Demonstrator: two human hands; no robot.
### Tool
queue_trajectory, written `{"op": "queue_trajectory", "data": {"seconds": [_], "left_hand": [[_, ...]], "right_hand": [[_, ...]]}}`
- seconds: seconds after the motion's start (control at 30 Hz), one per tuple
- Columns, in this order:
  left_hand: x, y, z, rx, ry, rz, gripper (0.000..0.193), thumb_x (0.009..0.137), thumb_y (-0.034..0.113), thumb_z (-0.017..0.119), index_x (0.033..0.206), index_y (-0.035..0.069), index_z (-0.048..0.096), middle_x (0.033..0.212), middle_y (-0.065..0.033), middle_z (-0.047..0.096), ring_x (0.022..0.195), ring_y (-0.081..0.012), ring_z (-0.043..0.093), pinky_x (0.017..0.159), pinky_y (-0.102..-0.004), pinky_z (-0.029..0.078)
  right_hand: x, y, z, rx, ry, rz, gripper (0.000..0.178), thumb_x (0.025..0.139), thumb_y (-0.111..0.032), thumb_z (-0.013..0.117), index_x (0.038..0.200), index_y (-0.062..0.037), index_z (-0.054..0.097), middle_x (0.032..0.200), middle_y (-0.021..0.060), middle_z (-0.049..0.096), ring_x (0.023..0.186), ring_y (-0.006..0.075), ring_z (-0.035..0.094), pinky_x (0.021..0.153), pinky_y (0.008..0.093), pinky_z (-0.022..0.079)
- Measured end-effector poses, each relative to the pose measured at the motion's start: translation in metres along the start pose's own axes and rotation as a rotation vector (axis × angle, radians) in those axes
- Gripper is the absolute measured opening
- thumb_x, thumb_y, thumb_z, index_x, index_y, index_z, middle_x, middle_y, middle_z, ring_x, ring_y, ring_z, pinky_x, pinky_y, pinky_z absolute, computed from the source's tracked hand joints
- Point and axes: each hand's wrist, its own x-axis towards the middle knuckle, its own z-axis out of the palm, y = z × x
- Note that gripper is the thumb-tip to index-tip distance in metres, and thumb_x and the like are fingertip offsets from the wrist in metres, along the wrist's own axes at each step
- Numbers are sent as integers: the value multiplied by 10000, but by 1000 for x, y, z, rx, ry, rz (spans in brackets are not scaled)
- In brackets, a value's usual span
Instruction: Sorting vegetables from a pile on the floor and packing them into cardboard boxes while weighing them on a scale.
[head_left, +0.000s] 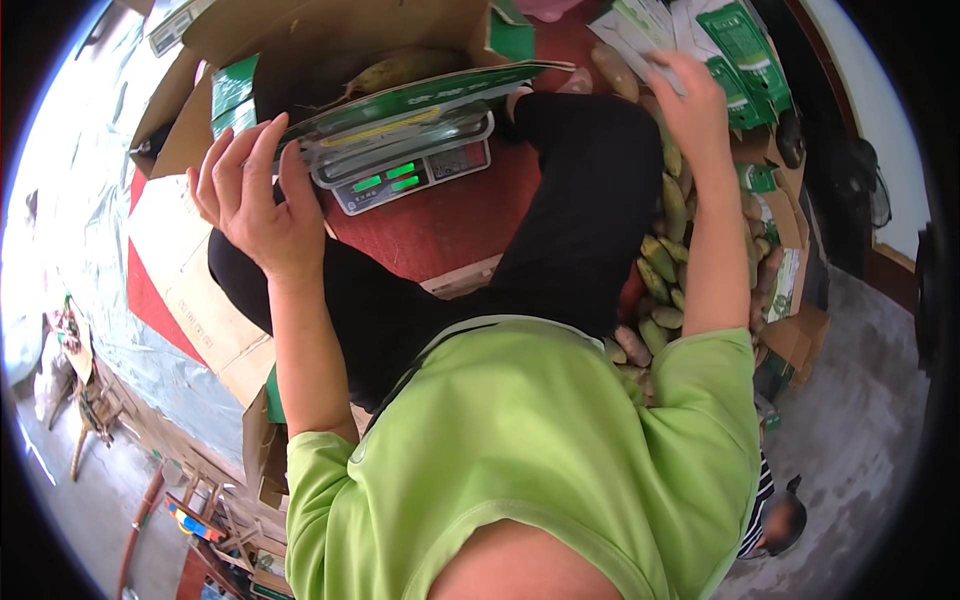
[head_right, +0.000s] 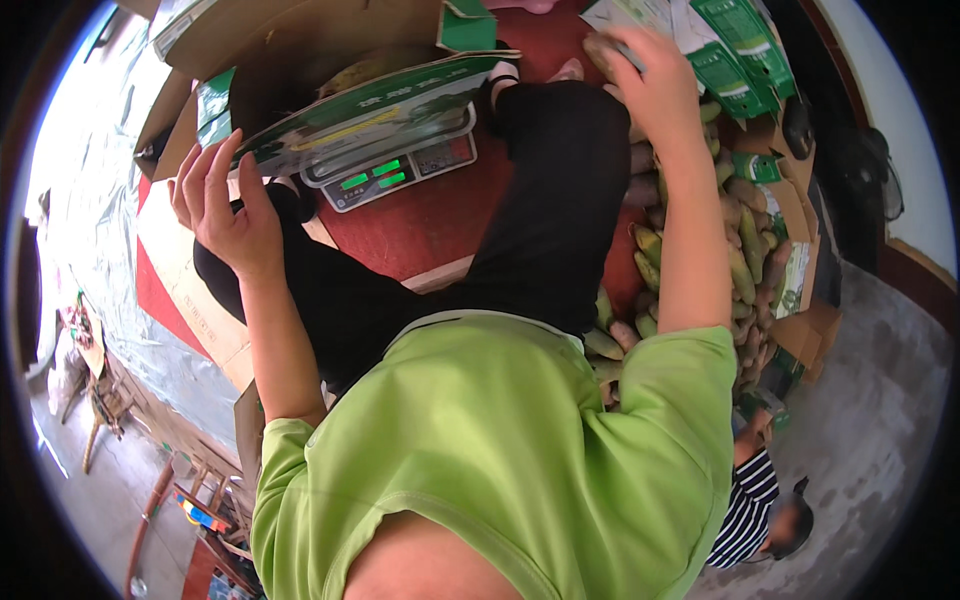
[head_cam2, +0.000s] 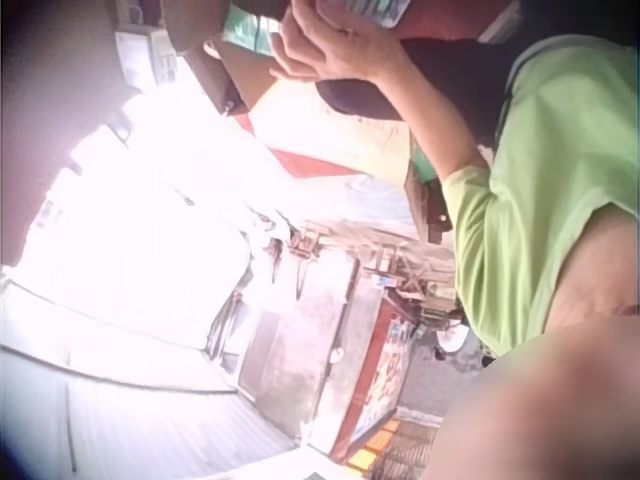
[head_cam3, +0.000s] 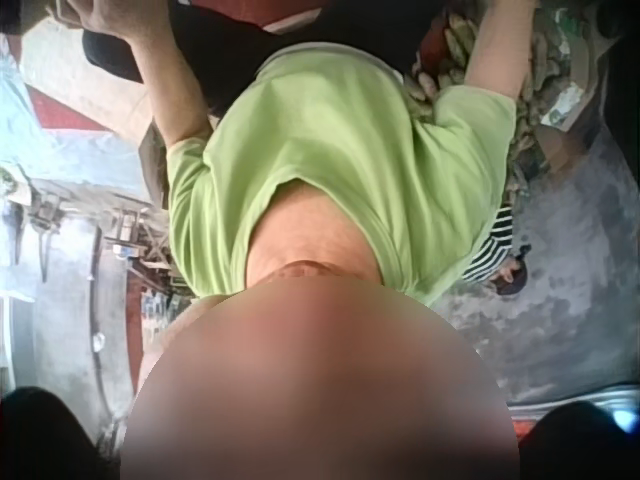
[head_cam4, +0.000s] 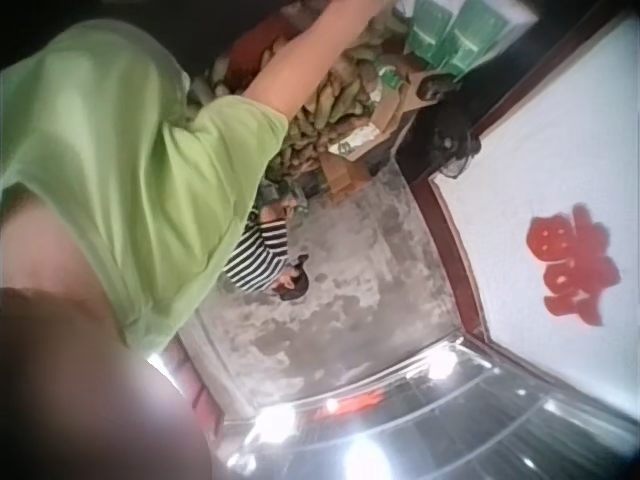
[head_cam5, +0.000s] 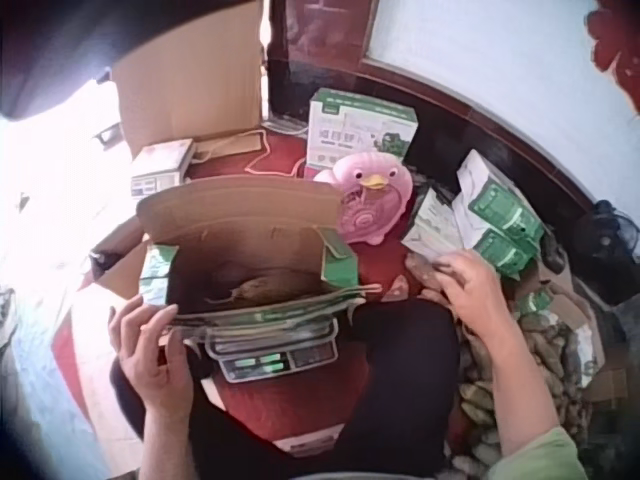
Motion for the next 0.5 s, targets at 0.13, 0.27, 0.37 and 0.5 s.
{"op": "queue_trajectory", "data": {"seconds": [0.13, 0.27, 0.37, 0.5], "left_hand": [[-1, 13, -3, 6, -47, 68, 184, 784, 117, 660, 956, 176, 691, 958, 40, 628, 1047, -192, 542, 1034, -407, 249], [9, 70, -21, -397, -168, 113, 168, 740, 98, 669, 904, 133, 669, 851, -12, 635, 900, -215, 611, 1021, -429, 300], [16, 115, -55, -666, -290, 268, 185, 741, 65, 614, 919, 117, 606, 776, -45, 620, 815, -252, 631, 988, -502, 360], [34, 143, -92, -974, -351, 333, 93, 832, 103, 532, 911, 144, 559, 752, -27, 608, 814, -249, 631, 976, -560, 370]], "right_hand": [[-127, 75, 15, -30, -39, 406, 199, 810, -112, 597, 990, -41, 642, 983, 160, 641, 912, 331, 605, 786, 373, 477], [-279, 112, 59, -86, -400, 703, 209, 826, -137, 576, 998, -34, 636, 979, 149, 650, 940, 288, 623, 783, 341, 474], [-385, 127, 117, -58, -494, 818, 215, 828, -159, 553, 965, -35, 664, 860, 214, 647, 852, 384, 625, 743, 426, 491], [-486, 135, 129, -275, -678, 1084, 263, 848, -237, 543, 894, -8, 666, 777, 247, 633, 815, 393, 635, 702, 451, 491]]}}
